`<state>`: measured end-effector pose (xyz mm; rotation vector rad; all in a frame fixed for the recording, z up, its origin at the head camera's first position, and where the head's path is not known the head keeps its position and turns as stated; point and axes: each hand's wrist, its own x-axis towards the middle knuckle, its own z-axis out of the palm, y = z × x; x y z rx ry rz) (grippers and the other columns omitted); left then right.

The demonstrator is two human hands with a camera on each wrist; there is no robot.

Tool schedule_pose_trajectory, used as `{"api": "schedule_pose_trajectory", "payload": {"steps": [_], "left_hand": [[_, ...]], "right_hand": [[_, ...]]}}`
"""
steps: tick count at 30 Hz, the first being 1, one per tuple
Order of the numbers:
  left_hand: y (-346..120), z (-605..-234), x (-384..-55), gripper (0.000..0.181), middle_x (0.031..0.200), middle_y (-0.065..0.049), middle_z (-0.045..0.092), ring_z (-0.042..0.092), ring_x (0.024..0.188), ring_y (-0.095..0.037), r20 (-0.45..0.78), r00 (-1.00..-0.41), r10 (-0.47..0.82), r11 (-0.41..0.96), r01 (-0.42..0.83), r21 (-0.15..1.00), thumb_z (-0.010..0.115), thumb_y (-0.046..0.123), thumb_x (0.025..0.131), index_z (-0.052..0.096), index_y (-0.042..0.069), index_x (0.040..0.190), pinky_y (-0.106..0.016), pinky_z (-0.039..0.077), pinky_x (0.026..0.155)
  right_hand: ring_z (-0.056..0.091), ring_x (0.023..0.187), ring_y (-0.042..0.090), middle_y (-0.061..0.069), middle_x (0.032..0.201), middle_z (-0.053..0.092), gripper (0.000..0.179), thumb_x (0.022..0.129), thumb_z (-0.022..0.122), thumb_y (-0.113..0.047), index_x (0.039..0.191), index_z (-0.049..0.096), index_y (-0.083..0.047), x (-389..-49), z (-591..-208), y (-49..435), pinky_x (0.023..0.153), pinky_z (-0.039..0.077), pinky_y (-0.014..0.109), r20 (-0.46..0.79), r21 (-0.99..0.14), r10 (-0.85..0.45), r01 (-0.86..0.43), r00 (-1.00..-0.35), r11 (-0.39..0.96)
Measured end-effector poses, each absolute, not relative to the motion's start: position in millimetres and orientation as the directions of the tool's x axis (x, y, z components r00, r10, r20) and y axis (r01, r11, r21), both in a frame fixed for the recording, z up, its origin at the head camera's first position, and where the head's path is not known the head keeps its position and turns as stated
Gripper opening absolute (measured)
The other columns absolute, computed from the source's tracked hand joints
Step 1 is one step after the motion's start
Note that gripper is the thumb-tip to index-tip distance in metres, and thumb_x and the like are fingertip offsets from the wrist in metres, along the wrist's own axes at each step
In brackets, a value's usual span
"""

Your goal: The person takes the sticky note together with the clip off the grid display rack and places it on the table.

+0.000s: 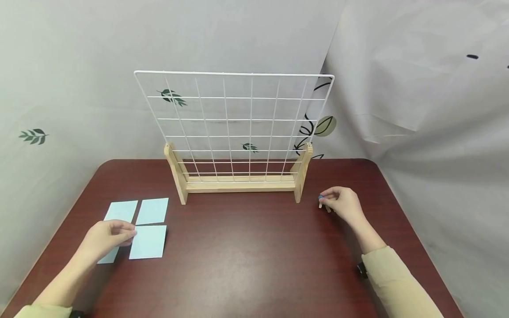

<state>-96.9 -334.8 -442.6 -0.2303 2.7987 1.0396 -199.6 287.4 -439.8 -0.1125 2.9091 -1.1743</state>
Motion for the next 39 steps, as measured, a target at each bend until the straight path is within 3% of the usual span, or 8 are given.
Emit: {"api": "schedule_pose_trajectory", "payload": {"steps": [9, 12, 17, 25, 39], "left_hand": [[-346, -446, -92, 0.020, 0.082, -0.007, 0.080, 0.078, 0.073, -0.020, -0.216, -0.971, -0.103, 0.790, -0.211, 0.576, 0.075, 0.014, 0.096, 0.076, -0.005, 0.103, -0.043, 0.065, 0.074], [-348, -446, -91, 0.020, 0.080, -0.006, 0.079, 0.076, 0.071, -0.017, -0.212, -0.971, -0.113, 0.799, -0.216, 0.561, 0.075, 0.015, 0.096, 0.076, -0.004, 0.101, -0.037, 0.062, 0.069], [-346, -446, -90, 0.018, 0.078, -0.004, 0.078, 0.071, 0.069, -0.014, -0.211, -0.970, -0.118, 0.814, -0.217, 0.539, 0.074, 0.015, 0.096, 0.077, -0.002, 0.100, -0.031, 0.053, 0.064], [-347, -441, -92, 0.018, 0.074, 0.001, 0.074, 0.066, 0.069, -0.013, -0.226, -0.967, -0.117, 0.831, -0.220, 0.510, 0.072, 0.015, 0.097, 0.077, -0.002, 0.101, -0.032, 0.044, 0.062], [-350, -442, -88, 0.018, 0.073, 0.002, 0.076, 0.069, 0.066, -0.010, -0.217, -0.970, -0.114, 0.840, -0.210, 0.500, 0.073, 0.017, 0.096, 0.080, 0.001, 0.100, -0.030, 0.043, 0.061]], "right_hand": [[0.070, 0.063, 0.011, 0.015, 0.085, 0.081, 0.017, 0.091, 0.081, -0.006, 0.104, 0.080, 0.004, -199, -441, 283, 0.059, 0.051, 0.020, 0.030, -0.648, -0.096, -0.092, -0.995, 0.756], [0.070, 0.062, 0.013, 0.014, 0.084, 0.081, 0.016, 0.091, 0.081, -0.006, 0.103, 0.080, 0.004, -200, -442, 283, 0.059, 0.052, 0.021, 0.032, -0.642, -0.103, -0.099, -0.994, 0.760], [0.069, 0.060, 0.012, 0.011, 0.081, 0.081, 0.016, 0.091, 0.082, -0.009, 0.103, 0.082, 0.002, -203, -443, 285, 0.059, 0.050, 0.020, 0.035, -0.612, -0.109, -0.107, -0.993, 0.783], [0.066, 0.059, 0.007, 0.008, 0.079, 0.081, 0.016, 0.091, 0.083, -0.013, 0.100, 0.083, 0.000, -203, -445, 284, 0.059, 0.049, 0.021, 0.035, -0.585, -0.099, -0.101, -0.994, 0.805], [0.066, 0.060, 0.009, 0.008, 0.079, 0.081, 0.017, 0.091, 0.083, -0.013, 0.100, 0.083, 0.001, -203, -447, 282, 0.059, 0.048, 0.022, 0.017, -0.568, -0.088, -0.082, -0.996, 0.819]]}}
